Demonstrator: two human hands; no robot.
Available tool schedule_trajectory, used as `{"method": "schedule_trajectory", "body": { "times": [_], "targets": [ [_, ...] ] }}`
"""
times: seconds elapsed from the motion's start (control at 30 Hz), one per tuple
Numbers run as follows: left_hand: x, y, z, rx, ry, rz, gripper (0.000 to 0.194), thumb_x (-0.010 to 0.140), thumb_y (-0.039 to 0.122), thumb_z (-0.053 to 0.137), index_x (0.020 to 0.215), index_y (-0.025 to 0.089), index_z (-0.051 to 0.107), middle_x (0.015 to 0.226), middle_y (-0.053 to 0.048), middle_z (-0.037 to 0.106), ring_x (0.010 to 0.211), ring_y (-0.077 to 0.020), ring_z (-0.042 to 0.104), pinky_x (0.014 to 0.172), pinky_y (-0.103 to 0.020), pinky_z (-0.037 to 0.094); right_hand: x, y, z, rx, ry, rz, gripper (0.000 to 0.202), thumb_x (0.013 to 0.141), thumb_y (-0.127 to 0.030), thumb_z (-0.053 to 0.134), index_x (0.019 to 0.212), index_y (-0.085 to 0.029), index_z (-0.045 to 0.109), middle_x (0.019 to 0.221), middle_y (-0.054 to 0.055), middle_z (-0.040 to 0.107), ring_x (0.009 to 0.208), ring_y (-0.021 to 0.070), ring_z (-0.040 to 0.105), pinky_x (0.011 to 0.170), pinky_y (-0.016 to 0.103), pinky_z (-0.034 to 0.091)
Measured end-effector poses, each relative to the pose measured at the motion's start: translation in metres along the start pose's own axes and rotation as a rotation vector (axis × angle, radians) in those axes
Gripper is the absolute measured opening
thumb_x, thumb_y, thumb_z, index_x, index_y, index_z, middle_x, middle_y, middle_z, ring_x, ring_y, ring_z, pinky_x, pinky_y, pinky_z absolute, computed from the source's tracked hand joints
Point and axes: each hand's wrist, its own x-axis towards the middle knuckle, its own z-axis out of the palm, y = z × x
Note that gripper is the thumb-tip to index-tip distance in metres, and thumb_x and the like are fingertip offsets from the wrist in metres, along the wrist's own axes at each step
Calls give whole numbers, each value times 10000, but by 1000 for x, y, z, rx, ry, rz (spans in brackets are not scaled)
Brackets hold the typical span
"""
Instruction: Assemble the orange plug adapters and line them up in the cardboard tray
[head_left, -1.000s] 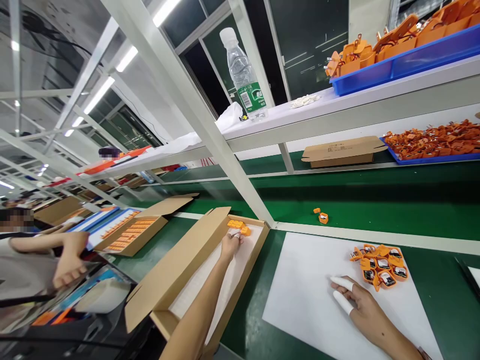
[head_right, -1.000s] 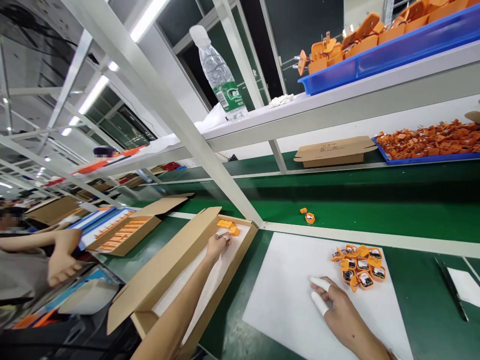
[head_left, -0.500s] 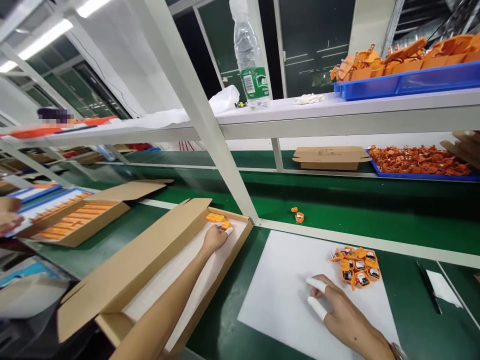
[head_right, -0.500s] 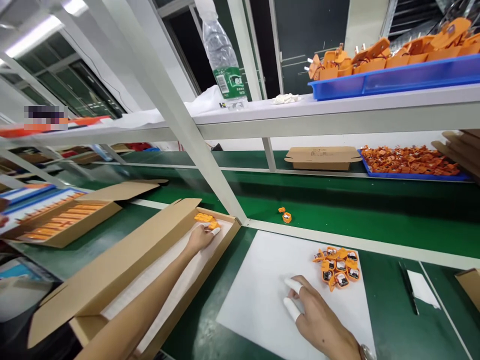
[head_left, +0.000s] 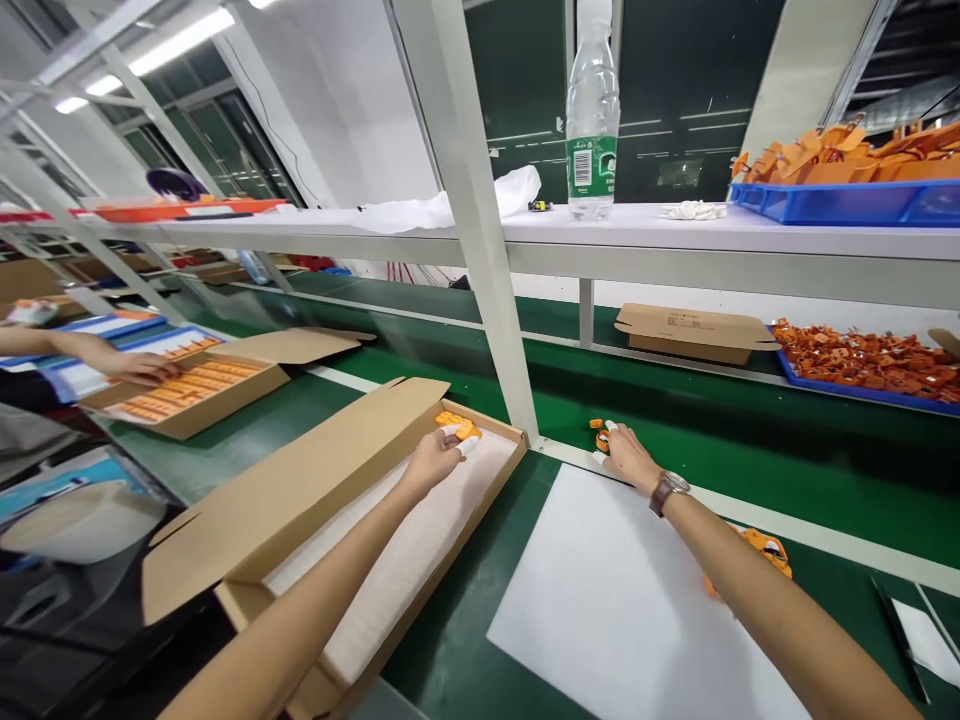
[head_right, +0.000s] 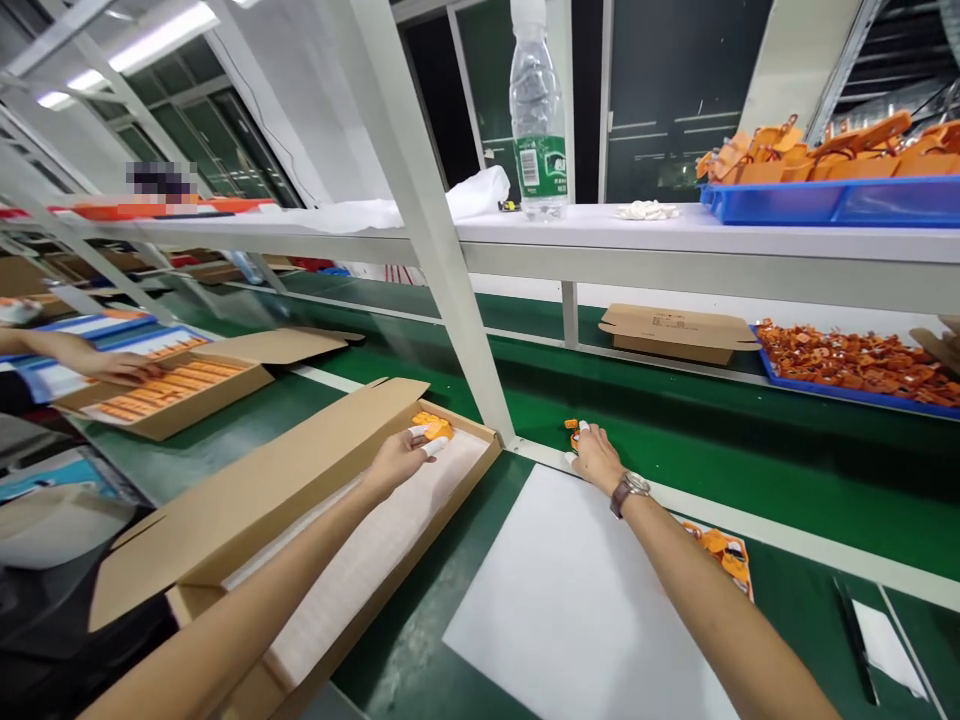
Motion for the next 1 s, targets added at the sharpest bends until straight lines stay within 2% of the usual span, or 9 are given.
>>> {"method": "schedule_trajectory", "body": {
  "times": [0.17, 0.23, 0.33, 0.43, 0.6, 0.73, 0.83, 0.9, 1.0],
  "targets": [
    [-70, 38, -16, -142, -178, 63, 454, 639, 341, 880, 1024, 177, 706, 1067, -103, 771, 1034, -316, 720, 840, -401, 648, 30, -3, 14, -78, -31, 24, 294, 985, -338, 611, 1221, -163, 607, 1214, 87, 635, 1042, 233, 644, 900, 442, 545],
    [-106, 48, -16, -189, -234, 124, 439, 621, 368, 898, 988, 199, 727, 1070, -95, 773, 1014, -312, 728, 924, -409, 621, 26, -5, 9, -92, -58, -13, 286, 987, -337, 600, 1207, -155, 606, 1166, 86, 649, 996, 221, 649, 868, 412, 544],
    [-149, 52, -6, -225, -307, 130, 485, 709, 416, 842, 1123, 201, 708, 1169, -90, 749, 1064, -304, 720, 1023, -437, 566, -1, -2, -3, -119, -130, -82, 189, 936, -242, 618, 1094, -139, 635, 1051, 102, 678, 933, 226, 643, 792, 326, 499],
    [-173, 46, 13, -254, -408, 81, 565, 775, 433, 787, 1264, 185, 655, 1261, -99, 712, 1143, -310, 690, 1072, -486, 521, -46, 6, -16, -165, -196, -117, 135, 829, -111, 623, 957, -146, 646, 945, 104, 688, 873, 251, 636, 703, 290, 442],
    [-182, 26, 67, -363, -568, 72, 544, 734, 370, 827, 1219, 166, 690, 1218, -122, 730, 1133, -334, 690, 1053, -512, 528, -118, 15, -30, -246, -198, -128, 277, 727, 30, 531, 908, -149, 640, 946, 117, 678, 954, 291, 614, 753, 325, 452],
    [-188, 14, 109, -358, -624, 153, 524, 753, 311, 800, 1238, 159, 671, 1152, -121, 730, 952, -269, 723, 927, -446, 595, -160, 9, -36, -271, -120, -148, 399, 760, 73, 473, 1060, -113, 659, 1283, 187, 611, 1246, 337, 512, 1021, 460, 420],
    [-199, 9, 129, -307, -569, 318, 447, 820, 254, 722, 1256, 185, 649, 1093, -91, 712, 860, -204, 687, 815, -358, 601, -191, 3, -30, -66, 6, -159, 412, 924, -122, 540, 1334, -156, 557, 1474, 174, 488, 1353, 332, 446, 1136, 538, 349],
    [-208, 6, 138, -244, -498, 425, 396, 845, 213, 680, 1239, 210, 640, 1095, -77, 688, 846, -184, 663, 768, -323, 585, -207, 2, -18, 253, 4, -76, 512, 938, -342, 629, 1411, -201, 493, 1375, 158, 583, 1220, 305, 581, 1064, 526, 459],
    [-221, 4, 151, -187, -430, 503, 354, 843, 160, 655, 1190, 225, 613, 1096, -68, 654, 877, -182, 659, 762, -313, 579, -217, 3, 5, 799, -103, 81, 567, 847, -501, 728, 1303, -198, 578, 1180, 134, 702, 1029, 271, 696, 958, 483, 557]
  ]
}}
